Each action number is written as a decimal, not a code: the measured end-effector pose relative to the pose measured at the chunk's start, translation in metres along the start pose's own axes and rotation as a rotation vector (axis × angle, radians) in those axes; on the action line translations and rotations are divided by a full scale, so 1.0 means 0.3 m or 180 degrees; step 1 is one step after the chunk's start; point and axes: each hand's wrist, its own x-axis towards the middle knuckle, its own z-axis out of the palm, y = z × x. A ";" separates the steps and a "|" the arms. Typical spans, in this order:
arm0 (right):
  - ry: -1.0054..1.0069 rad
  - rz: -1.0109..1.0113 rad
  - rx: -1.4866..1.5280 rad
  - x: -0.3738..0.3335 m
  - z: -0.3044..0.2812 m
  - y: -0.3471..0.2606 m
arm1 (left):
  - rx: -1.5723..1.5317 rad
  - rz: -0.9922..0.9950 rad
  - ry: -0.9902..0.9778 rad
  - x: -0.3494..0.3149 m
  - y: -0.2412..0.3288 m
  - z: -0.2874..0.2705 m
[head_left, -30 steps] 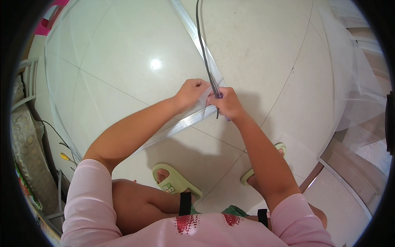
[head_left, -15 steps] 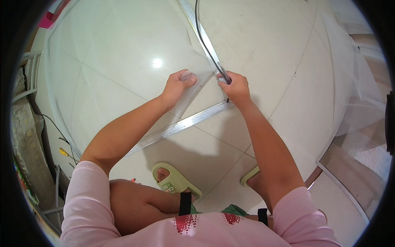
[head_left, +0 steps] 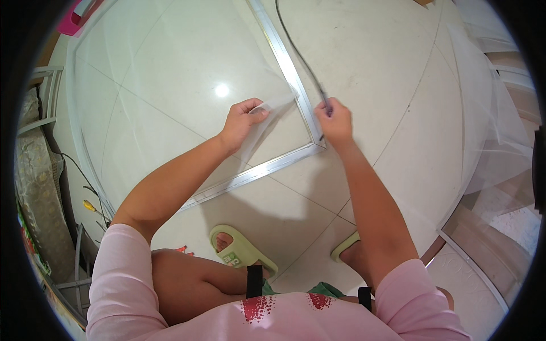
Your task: The person assembles a window screen frame by pushing a rubber spline into the groove of an aluminum frame using a tool, then cuts the excess spline.
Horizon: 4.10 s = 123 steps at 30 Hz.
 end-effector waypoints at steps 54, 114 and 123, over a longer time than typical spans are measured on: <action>-0.0863 0.2053 0.1962 -0.096 -0.092 0.142 | 0.3660 0.2345 0.1740 -0.608 -0.499 -0.204; -0.0303 0.0563 -0.0580 -0.171 0.000 0.041 | 0.4809 0.1812 0.0835 -0.643 -0.391 -0.240; 0.0105 -0.0143 -0.0710 -0.109 0.063 0.246 | 0.3591 0.1967 0.1375 -0.630 -0.459 -0.259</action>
